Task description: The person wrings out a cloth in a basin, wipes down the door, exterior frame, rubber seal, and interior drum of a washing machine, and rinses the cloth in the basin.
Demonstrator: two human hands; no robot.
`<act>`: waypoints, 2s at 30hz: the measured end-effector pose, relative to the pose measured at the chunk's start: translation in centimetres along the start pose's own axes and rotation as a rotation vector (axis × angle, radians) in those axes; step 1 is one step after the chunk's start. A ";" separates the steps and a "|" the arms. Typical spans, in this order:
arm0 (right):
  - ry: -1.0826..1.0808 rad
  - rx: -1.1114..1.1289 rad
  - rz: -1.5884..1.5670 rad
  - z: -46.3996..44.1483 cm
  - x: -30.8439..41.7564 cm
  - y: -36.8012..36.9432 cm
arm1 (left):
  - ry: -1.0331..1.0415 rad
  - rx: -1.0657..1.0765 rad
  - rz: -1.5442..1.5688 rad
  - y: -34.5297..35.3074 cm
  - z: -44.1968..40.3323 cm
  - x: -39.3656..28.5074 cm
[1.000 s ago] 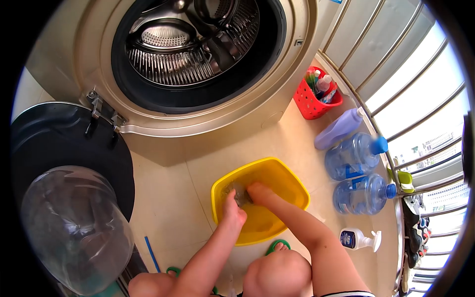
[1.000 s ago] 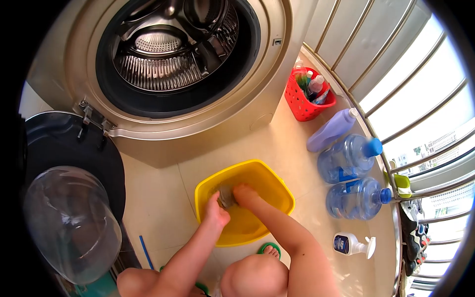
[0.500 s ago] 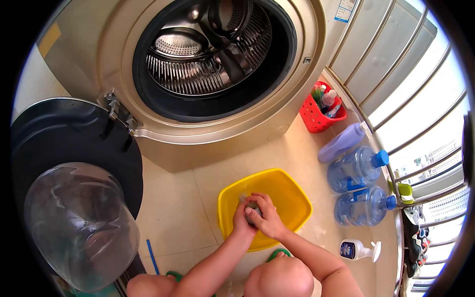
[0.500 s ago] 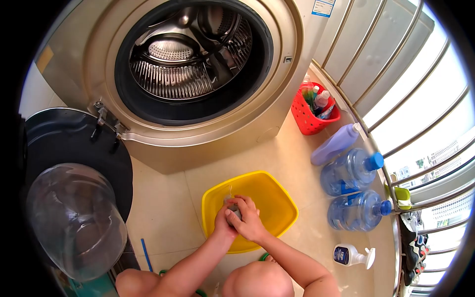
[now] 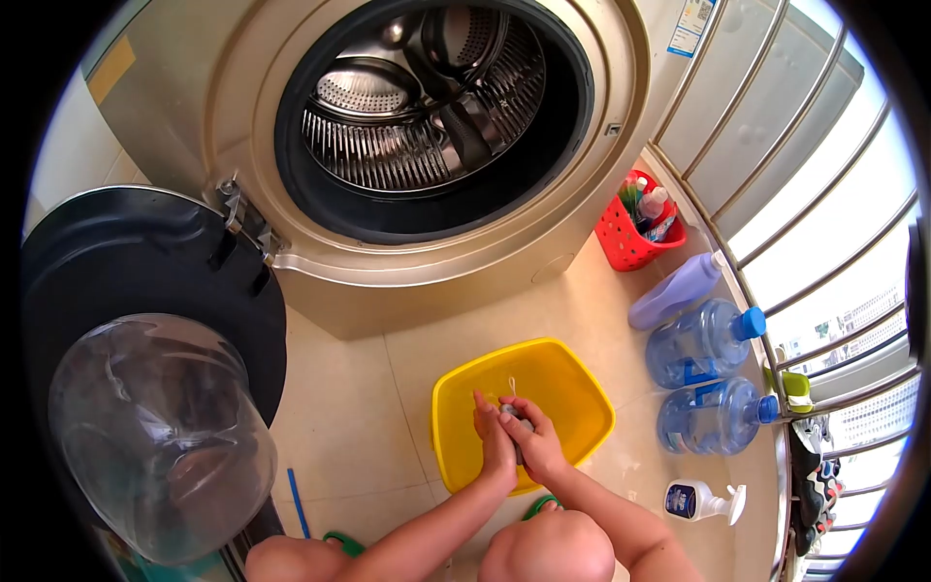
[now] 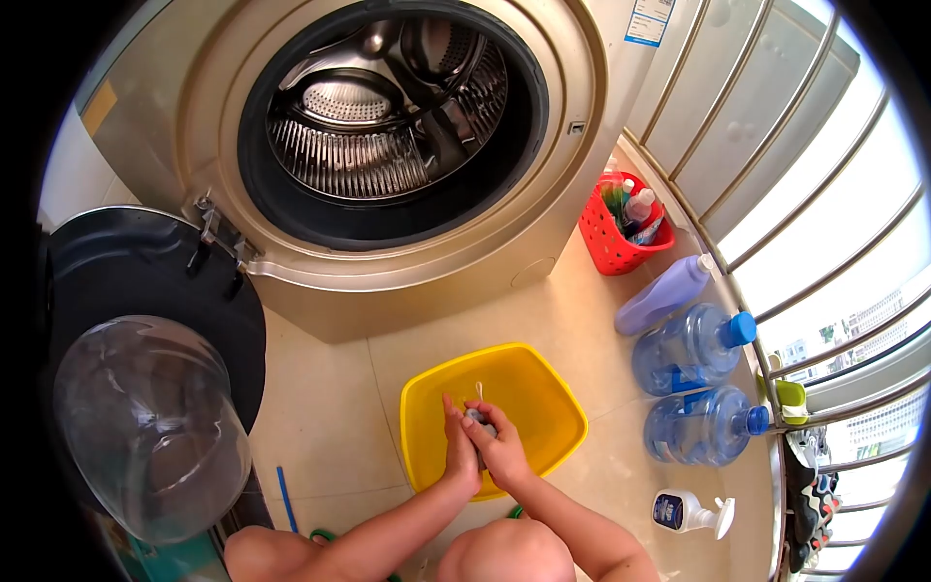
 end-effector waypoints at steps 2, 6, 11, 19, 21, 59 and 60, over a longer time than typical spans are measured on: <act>-0.058 -0.055 0.105 0.2 0.0 0.4 | 0.026 0.008 0.073 0.4 -0.3 0.3; -0.236 -0.135 0.308 -0.2 0.5 0.4 | 0.007 0.024 0.228 -0.3 -0.7 1.5; -0.189 -0.154 0.426 -0.6 1.2 0.8 | -0.196 0.154 0.386 -4.1 -5.0 4.6; -0.091 -0.131 0.411 -0.5 1.4 0.9 | -0.200 0.111 0.202 -1.5 -2.3 1.2; -0.115 -0.134 0.405 -0.5 1.3 0.8 | -0.114 -0.003 0.023 0.6 0.1 -1.2; -0.331 -0.198 0.670 0.9 8.4 -7.6 | -0.029 0.408 -0.299 2.3 1.1 -5.7; -0.454 -0.244 0.847 1.3 8.5 -7.4 | -0.026 0.412 -0.299 2.6 1.2 -6.1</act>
Point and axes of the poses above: each hand's wrist, its own z-axis away from the middle knuckle, its own y-axis out of the palm, x = y × z, the point moved 1 cm from there along -z, towards the middle knuckle, and after that the axes turned 10 degrees about z, right-handed, at the moved point
